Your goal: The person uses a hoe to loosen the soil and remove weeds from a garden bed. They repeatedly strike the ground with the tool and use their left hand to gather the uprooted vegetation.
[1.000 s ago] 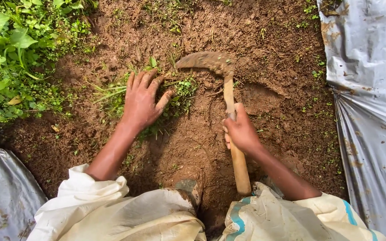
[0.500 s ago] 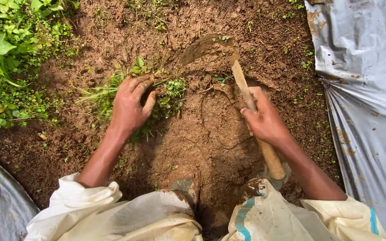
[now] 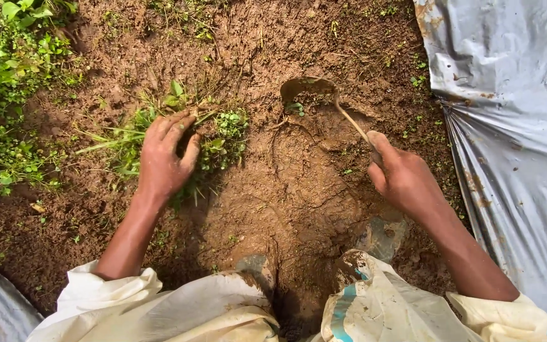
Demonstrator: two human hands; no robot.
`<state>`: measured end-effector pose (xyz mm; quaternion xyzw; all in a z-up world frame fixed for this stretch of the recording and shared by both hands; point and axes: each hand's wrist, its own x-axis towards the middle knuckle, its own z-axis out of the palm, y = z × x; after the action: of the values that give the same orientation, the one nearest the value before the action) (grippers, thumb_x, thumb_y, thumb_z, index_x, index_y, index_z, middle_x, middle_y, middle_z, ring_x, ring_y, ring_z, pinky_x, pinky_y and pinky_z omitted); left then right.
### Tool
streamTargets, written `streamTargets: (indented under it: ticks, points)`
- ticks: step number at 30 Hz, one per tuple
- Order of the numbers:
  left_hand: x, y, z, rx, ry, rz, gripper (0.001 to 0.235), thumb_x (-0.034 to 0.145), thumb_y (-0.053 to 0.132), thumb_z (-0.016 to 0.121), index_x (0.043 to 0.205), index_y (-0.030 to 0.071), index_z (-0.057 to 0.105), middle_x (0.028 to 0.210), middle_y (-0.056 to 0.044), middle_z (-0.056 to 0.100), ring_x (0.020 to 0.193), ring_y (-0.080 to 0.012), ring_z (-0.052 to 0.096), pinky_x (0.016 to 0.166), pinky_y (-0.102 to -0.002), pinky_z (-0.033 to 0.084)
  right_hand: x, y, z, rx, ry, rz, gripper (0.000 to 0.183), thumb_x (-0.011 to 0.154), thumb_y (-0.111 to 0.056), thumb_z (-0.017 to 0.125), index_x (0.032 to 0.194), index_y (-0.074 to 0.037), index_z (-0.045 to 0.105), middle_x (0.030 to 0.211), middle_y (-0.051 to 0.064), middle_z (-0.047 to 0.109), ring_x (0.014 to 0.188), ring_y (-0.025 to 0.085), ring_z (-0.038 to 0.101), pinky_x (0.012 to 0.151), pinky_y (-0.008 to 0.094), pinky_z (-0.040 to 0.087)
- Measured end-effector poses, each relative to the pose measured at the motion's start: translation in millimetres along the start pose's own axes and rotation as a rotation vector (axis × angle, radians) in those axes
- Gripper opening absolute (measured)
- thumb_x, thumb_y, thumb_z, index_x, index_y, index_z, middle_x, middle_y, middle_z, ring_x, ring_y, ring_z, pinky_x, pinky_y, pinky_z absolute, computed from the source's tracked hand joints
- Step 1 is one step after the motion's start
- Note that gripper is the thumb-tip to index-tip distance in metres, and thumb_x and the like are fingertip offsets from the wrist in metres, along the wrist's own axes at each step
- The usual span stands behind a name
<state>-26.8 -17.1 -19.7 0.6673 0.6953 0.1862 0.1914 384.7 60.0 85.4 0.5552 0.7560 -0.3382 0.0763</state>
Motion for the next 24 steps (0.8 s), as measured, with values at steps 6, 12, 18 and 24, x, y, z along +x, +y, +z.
streamTargets:
  ticks: [6, 12, 18, 24]
  points:
    - [1, 4, -3, 0.008, 0.003, -0.003, 0.033, 0.099, 0.016, 0.065, 0.129, 0.003, 0.066, 0.126, -0.022, 0.067, 0.123, -0.0342, 0.06, 0.117, -0.049, 0.034, 1, -4, 15, 0.025, 0.075, -0.054, 0.033, 0.096, -0.007, 0.059, 0.124, 0.011, 0.06, 0.074, 0.033, 0.066, 0.06, 0.043, 0.068, 0.059, 0.054, 0.055]
    - [0, -1, 1, 0.007, -0.003, -0.001, 0.034, 0.099, 0.017, 0.064, 0.13, 0.004, 0.065, 0.128, -0.021, 0.066, 0.125, -0.0337, 0.059, 0.118, -0.049, 0.033, -16, -5, -14, 0.05, 0.153, 0.057, 0.031, 0.092, -0.004, 0.058, 0.122, 0.005, 0.06, 0.064, 0.029, 0.062, 0.057, 0.043, 0.064, 0.056, 0.055, 0.047]
    - [1, 8, -8, 0.002, -0.023, -0.028, 0.036, 0.098, 0.019, 0.065, 0.131, 0.004, 0.065, 0.129, -0.022, 0.066, 0.125, -0.034, 0.059, 0.118, -0.049, 0.032, -17, 3, 6, 0.163, 0.012, 0.122, 0.029, 0.091, -0.007, 0.059, 0.117, 0.005, 0.061, 0.068, 0.03, 0.065, 0.059, 0.04, 0.062, 0.063, 0.055, 0.05]
    - [-7, 21, -18, -0.032, -0.069, -0.1, 0.042, 0.097, 0.023, 0.064, 0.136, 0.006, 0.06, 0.138, -0.019, 0.059, 0.132, -0.0337, 0.051, 0.119, -0.051, 0.028, -27, -32, -6, 0.513, 0.191, 0.063, 0.04, 0.09, 0.004, 0.056, 0.13, 0.006, 0.058, 0.085, 0.025, 0.066, 0.061, 0.034, 0.061, 0.062, 0.044, 0.051]
